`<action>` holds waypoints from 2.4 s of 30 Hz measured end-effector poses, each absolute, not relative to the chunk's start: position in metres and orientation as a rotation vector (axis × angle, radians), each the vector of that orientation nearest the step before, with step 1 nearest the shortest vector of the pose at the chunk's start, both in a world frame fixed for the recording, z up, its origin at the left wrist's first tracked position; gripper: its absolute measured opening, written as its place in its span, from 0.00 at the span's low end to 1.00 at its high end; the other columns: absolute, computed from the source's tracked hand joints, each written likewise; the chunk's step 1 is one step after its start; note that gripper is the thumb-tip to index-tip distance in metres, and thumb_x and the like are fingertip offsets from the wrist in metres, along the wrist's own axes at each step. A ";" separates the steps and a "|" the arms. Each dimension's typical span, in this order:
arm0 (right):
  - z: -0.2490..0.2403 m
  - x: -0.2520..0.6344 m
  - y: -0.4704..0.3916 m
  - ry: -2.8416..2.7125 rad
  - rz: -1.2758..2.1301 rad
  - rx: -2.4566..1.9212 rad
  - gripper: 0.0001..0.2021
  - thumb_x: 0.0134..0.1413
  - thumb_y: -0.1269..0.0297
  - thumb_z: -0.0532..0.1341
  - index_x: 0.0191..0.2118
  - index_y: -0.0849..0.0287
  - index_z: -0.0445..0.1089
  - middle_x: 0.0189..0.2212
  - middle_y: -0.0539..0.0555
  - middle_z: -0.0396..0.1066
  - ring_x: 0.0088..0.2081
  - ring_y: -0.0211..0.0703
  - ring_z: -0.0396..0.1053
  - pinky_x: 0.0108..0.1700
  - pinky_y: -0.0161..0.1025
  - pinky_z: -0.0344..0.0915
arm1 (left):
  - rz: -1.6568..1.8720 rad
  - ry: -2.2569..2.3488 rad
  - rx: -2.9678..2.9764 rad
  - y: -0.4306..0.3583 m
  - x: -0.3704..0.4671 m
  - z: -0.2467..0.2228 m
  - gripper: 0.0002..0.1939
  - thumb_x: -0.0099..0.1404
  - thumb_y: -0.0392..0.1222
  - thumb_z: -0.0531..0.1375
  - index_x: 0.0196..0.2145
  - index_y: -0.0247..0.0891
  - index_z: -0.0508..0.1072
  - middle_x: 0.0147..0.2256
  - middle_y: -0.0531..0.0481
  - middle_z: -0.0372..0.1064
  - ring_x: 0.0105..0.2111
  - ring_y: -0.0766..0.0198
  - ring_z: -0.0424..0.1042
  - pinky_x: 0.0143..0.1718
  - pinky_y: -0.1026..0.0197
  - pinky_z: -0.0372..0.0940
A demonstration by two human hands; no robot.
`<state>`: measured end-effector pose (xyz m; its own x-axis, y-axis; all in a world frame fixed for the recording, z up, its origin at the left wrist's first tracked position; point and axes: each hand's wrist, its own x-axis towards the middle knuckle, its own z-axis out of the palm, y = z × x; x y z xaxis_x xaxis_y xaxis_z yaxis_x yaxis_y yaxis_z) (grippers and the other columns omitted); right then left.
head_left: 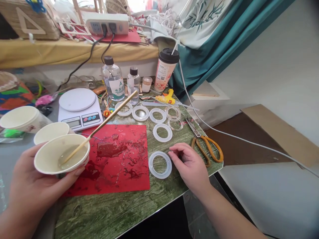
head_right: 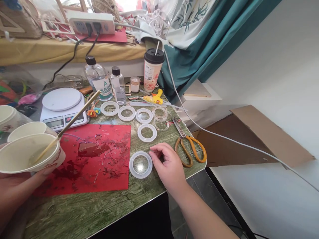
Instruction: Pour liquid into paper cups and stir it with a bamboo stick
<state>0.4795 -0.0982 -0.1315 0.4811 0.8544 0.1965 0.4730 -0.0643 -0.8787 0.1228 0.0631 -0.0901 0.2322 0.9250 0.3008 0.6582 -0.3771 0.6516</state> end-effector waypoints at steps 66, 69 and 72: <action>-0.126 0.479 -0.094 -1.373 0.493 -1.660 0.06 0.69 0.68 0.68 0.41 0.53 0.85 0.38 0.54 0.81 0.37 0.45 0.81 0.39 0.40 0.77 | 0.928 1.415 2.089 0.071 0.116 -0.095 0.25 0.58 0.55 0.73 0.51 0.43 0.82 0.48 0.42 0.85 0.45 0.40 0.85 0.51 0.39 0.77; -0.125 0.479 -0.094 -1.367 0.503 -1.662 0.06 0.69 0.69 0.68 0.41 0.53 0.84 0.37 0.54 0.81 0.36 0.45 0.80 0.39 0.40 0.77 | 0.937 1.427 2.081 0.071 0.116 -0.097 0.25 0.58 0.55 0.73 0.51 0.43 0.82 0.48 0.42 0.85 0.45 0.40 0.85 0.52 0.38 0.77; -0.124 0.479 -0.093 -1.361 0.510 -1.661 0.06 0.68 0.68 0.68 0.40 0.53 0.84 0.36 0.54 0.81 0.36 0.45 0.80 0.39 0.40 0.78 | 0.924 1.439 2.027 0.068 0.116 -0.098 0.25 0.58 0.53 0.73 0.51 0.43 0.81 0.49 0.43 0.85 0.45 0.42 0.85 0.53 0.40 0.77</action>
<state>0.4790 -0.0934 -0.1236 0.3089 0.9255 0.2189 0.5541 0.0120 -0.8324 0.1158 0.0683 -0.0979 0.2174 0.9444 0.2465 0.6168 -0.3287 0.7152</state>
